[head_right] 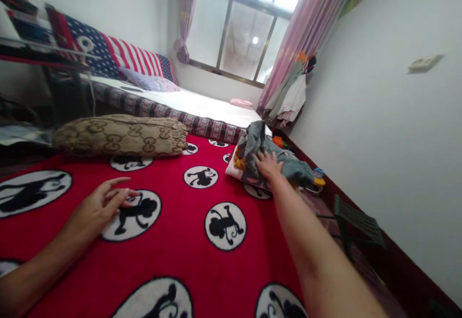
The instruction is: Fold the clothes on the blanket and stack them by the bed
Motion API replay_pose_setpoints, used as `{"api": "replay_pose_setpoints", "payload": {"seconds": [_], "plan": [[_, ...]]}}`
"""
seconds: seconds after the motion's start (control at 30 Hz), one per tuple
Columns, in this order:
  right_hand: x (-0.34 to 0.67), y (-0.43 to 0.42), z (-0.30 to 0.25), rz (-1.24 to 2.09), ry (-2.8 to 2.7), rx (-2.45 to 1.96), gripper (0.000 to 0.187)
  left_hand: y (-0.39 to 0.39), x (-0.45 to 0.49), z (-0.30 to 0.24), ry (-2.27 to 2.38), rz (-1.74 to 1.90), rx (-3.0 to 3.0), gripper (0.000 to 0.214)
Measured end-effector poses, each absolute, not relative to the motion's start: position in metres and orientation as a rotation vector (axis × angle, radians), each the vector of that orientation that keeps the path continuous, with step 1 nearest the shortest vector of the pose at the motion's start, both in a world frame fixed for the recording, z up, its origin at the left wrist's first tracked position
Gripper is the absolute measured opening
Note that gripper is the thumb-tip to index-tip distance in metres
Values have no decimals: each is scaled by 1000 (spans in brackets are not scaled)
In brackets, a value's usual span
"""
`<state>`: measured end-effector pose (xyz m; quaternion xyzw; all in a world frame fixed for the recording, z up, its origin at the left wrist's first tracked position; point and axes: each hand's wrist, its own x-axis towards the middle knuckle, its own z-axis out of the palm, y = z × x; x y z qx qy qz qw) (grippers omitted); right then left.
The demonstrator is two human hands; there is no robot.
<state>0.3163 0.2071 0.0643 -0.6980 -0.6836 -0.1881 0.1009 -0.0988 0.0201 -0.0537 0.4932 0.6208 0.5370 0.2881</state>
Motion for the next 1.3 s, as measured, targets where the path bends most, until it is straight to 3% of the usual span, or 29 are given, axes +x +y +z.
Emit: {"api": "replay_pose_setpoints", "payload": {"seconds": [0.13,0.27,0.57,0.7,0.87,1.1,1.3], "plan": [[292,205,38,-248,-2116,-2186,56,24,-102,-61,1654,1419,1380,60],[284,193,45,-220,-1991,-2230,58,25,-103,-64,1670,1414,1440,61],[262,133,34,-157,-2287,-1790,56,22,-101,-59,1658,1452,1536,54],[237,93,14,44,-2004,-1505,59,24,-99,-60,1596,1522,1492,52],[188,31,-45,558,-1529,-1252,57,19,-98,-53,1609,1580,1471,44],[160,-7,-56,841,-1316,-1075,38,25,-100,-49,1786,1493,1822,36],[160,-12,-50,845,-1430,-1134,28,64,-157,14,2270,1133,2315,44]]}}
